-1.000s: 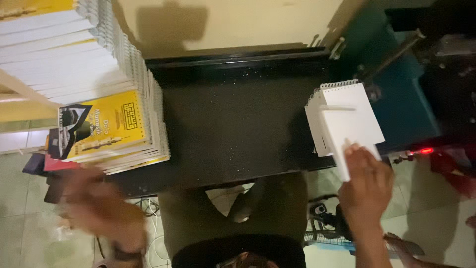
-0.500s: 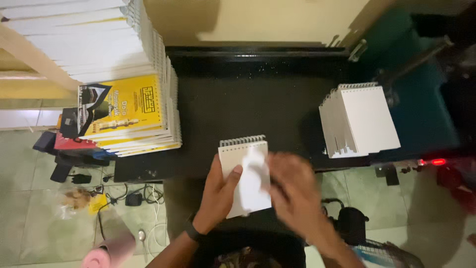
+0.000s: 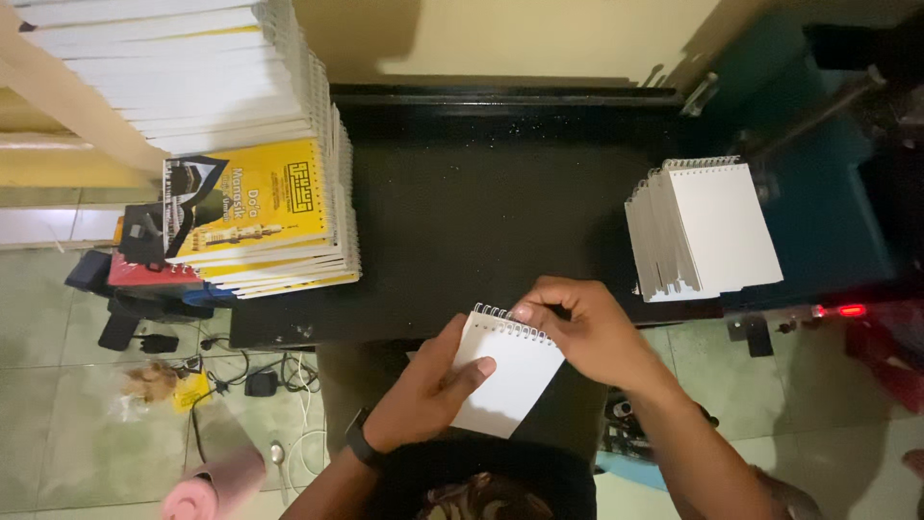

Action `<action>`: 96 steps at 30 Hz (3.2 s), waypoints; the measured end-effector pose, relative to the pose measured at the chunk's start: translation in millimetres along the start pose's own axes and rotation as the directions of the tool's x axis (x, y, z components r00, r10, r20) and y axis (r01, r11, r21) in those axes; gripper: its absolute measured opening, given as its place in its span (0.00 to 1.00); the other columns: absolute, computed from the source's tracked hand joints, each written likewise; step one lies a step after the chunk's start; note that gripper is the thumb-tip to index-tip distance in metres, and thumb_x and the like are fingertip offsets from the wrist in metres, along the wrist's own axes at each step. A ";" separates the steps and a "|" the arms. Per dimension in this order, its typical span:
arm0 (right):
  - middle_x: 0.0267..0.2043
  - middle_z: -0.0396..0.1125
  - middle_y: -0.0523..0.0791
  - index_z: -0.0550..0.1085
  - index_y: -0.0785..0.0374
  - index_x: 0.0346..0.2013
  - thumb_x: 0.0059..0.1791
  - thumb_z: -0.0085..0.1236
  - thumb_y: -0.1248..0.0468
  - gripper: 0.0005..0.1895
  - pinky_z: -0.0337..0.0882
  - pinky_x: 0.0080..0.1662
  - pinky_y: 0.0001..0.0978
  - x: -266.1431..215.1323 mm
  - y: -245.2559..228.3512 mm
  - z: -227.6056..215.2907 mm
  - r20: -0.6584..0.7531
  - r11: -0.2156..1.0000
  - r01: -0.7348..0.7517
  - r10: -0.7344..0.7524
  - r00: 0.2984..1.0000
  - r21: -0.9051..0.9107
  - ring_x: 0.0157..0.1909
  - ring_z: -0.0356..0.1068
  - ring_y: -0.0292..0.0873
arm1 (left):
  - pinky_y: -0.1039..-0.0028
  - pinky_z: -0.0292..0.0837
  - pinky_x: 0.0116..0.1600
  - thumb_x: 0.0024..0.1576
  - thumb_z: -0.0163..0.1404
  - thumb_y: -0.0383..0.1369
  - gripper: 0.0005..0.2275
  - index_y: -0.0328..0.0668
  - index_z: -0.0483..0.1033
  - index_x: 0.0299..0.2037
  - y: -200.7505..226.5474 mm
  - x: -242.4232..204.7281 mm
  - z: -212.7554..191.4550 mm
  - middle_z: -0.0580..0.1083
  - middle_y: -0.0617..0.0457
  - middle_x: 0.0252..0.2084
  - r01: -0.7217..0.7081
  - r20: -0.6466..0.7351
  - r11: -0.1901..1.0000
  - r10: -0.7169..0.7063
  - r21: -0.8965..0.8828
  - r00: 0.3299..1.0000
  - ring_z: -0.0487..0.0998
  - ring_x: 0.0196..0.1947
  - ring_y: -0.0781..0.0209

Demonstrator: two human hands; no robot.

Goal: The person repeatedly picks up spiral-bound notebooks from a stack, folds them in half by hand, and places them onto a separate pile on the table. The process involves folding the notebook, pressing the crease, and stacking the finished item.

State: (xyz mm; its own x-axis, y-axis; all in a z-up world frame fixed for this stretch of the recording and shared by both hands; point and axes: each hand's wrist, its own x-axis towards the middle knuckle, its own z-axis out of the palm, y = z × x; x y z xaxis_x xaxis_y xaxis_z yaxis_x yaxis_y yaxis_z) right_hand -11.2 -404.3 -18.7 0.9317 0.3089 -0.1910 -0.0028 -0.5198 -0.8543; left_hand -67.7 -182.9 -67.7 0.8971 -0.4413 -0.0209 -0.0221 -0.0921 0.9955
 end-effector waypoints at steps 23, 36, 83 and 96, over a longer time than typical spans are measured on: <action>0.46 0.74 0.46 0.76 0.63 0.53 0.53 0.56 0.62 0.15 0.71 0.47 0.32 -34.3 -26.7 -1.8 -0.086 0.843 0.401 -0.458 0.885 -0.358 0.45 0.75 0.42 | 0.69 0.64 0.34 0.64 0.44 0.45 0.15 0.42 0.71 0.50 -29.1 18.3 2.8 0.74 0.53 0.35 -0.043 -0.066 0.989 0.053 0.142 0.996 0.71 0.31 0.63; 0.68 0.66 0.44 0.76 0.57 0.56 0.58 0.41 0.69 0.17 0.58 0.65 0.57 -32.0 -40.6 -37.1 0.337 0.656 0.748 -0.684 0.646 -0.104 0.76 0.60 0.59 | 0.81 0.68 0.36 0.61 0.54 0.46 0.19 0.37 0.74 0.51 -48.7 29.0 0.2 0.77 0.57 0.40 0.069 0.217 0.786 0.085 -0.615 0.972 0.76 0.36 0.71; 0.56 0.67 0.58 0.74 0.62 0.60 0.53 0.55 0.66 0.19 0.73 0.55 0.52 11.4 108.6 44.1 -0.232 0.889 0.110 -0.232 0.945 -0.444 0.58 0.69 0.64 | 0.56 0.75 0.46 0.63 0.51 0.31 0.13 0.36 0.76 0.56 -90.6 69.7 -1.9 0.73 0.31 0.56 -0.076 -0.026 0.439 0.223 0.895 0.975 0.78 0.48 0.39; 0.47 0.70 0.58 0.74 0.65 0.59 0.53 0.56 0.66 0.19 0.72 0.55 0.49 174.4 141.3 18.1 -0.218 0.734 0.259 -0.485 0.847 -0.629 0.59 0.69 0.62 | 0.54 0.67 0.58 0.66 0.47 0.38 0.13 0.51 0.75 0.59 -113.5 187.7 -67.4 0.76 0.46 0.53 0.085 -0.171 0.300 0.274 0.950 0.946 0.76 0.56 0.45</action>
State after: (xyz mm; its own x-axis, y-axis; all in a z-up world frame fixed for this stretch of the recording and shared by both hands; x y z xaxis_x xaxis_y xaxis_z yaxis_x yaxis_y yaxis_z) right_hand 144.3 -409.5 -181.4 0.8694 0.3399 0.3586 0.4671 -0.8021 -0.3721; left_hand 133.0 -195.1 -178.5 0.9184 -0.2901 0.2691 -0.3498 -0.9131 0.2094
